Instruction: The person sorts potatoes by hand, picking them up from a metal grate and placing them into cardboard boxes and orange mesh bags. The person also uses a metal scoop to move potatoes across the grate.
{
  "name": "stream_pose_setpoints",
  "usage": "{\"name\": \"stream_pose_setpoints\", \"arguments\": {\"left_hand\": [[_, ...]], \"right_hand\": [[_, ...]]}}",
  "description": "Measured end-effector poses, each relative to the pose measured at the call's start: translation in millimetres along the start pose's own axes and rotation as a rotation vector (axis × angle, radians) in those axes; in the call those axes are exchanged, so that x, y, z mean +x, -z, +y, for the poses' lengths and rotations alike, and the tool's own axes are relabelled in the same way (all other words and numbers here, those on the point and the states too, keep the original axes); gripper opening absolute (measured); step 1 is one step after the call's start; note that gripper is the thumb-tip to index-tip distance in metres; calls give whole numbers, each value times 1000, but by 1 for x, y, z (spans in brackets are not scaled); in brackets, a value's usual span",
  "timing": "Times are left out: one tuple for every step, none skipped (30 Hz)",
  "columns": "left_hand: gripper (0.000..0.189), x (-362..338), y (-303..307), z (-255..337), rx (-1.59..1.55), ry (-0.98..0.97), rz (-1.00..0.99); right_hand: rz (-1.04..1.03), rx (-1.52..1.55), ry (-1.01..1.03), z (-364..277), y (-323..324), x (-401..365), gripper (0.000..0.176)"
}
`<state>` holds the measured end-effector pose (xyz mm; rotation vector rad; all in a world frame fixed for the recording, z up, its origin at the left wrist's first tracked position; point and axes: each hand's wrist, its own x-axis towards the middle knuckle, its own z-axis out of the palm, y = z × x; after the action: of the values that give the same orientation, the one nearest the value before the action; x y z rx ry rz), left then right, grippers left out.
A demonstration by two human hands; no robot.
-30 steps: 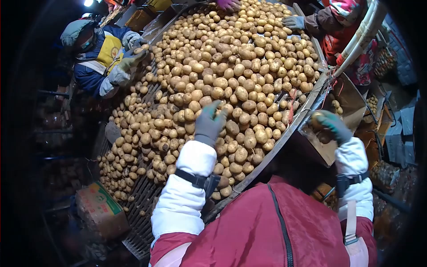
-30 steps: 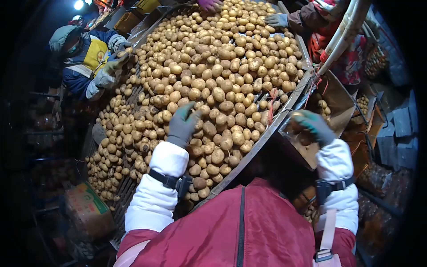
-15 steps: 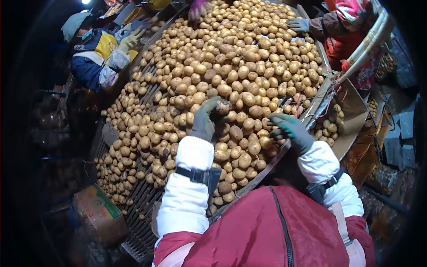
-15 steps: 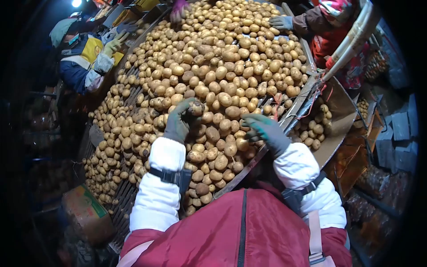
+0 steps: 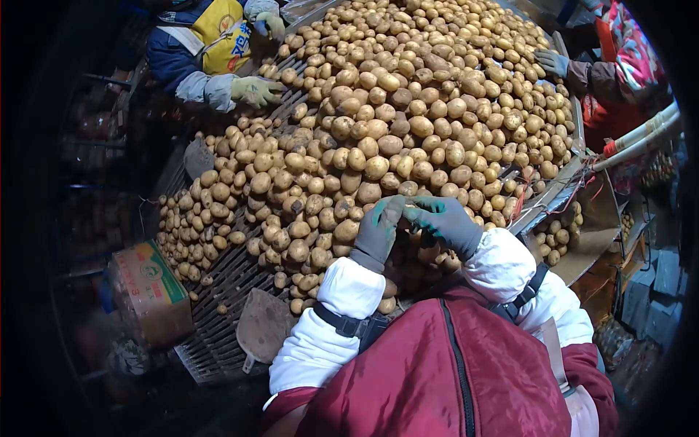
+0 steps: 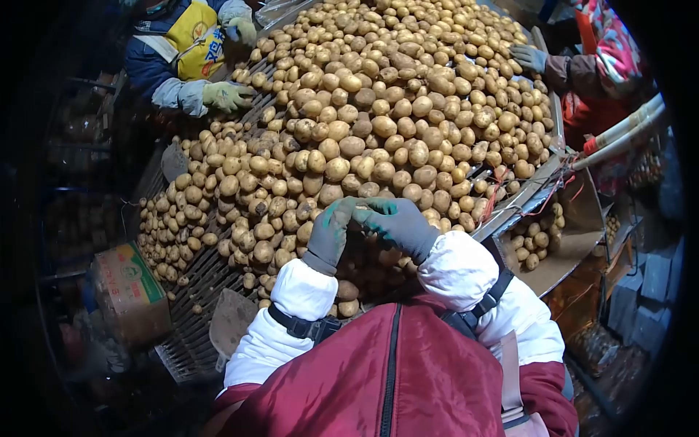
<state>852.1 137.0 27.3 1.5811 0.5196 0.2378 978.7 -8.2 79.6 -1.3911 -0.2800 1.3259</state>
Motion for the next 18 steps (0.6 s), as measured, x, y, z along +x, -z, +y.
{"name": "stream_pose_setpoints", "arguments": {"left_hand": [[47,-1,-4,15,-2,1,4],[46,-3,-9,31,-44,247,73],[45,-4,-12,43,-87,493,140],[45,-4,-13,40,-87,493,140],[46,-5,-13,33,-115,472,143],[47,-6,-13,26,-143,450,145],[47,-6,-13,19,-141,452,143],[47,-6,-13,11,-215,387,149],[47,-6,-14,6,-289,322,154],[47,-8,-16,0,-287,325,150],[47,-10,-17,-5,-342,323,193],[47,-11,-18,-11,-398,319,237],[47,-11,-18,-19,-397,322,237],[47,-11,-18,-27,-489,363,262],[46,-9,-19,-22,-581,403,287],[46,-10,-18,-16,-581,403,287],[44,-12,-16,-10,-476,392,221],[42,-15,-15,-2,-372,381,156]], "right_hand": [[-3,-2,-2,1,-2,-2,50],[2,12,7,1,-4,-4,51],[7,27,16,0,-6,-6,52],[7,27,16,1,-8,-8,52],[45,10,34,2,-10,-10,49],[82,-6,53,3,-12,-12,47],[84,-4,52,3,-13,-13,47],[89,-65,65,4,-14,-14,46],[94,-125,77,5,-14,-15,45],[97,-122,76,7,-13,-16,45],[95,-167,75,9,-13,-16,44],[92,-213,74,10,-14,-17,43],[92,-211,73,8,-15,-18,43],[100,-248,50,4,-15,-21,47],[108,-285,27,2,-16,-22,50],[107,-284,28,3,-16,-21,50],[76,-150,34,7,-15,-19,49],[44,-16,40,12,-15,-17,48]]}}
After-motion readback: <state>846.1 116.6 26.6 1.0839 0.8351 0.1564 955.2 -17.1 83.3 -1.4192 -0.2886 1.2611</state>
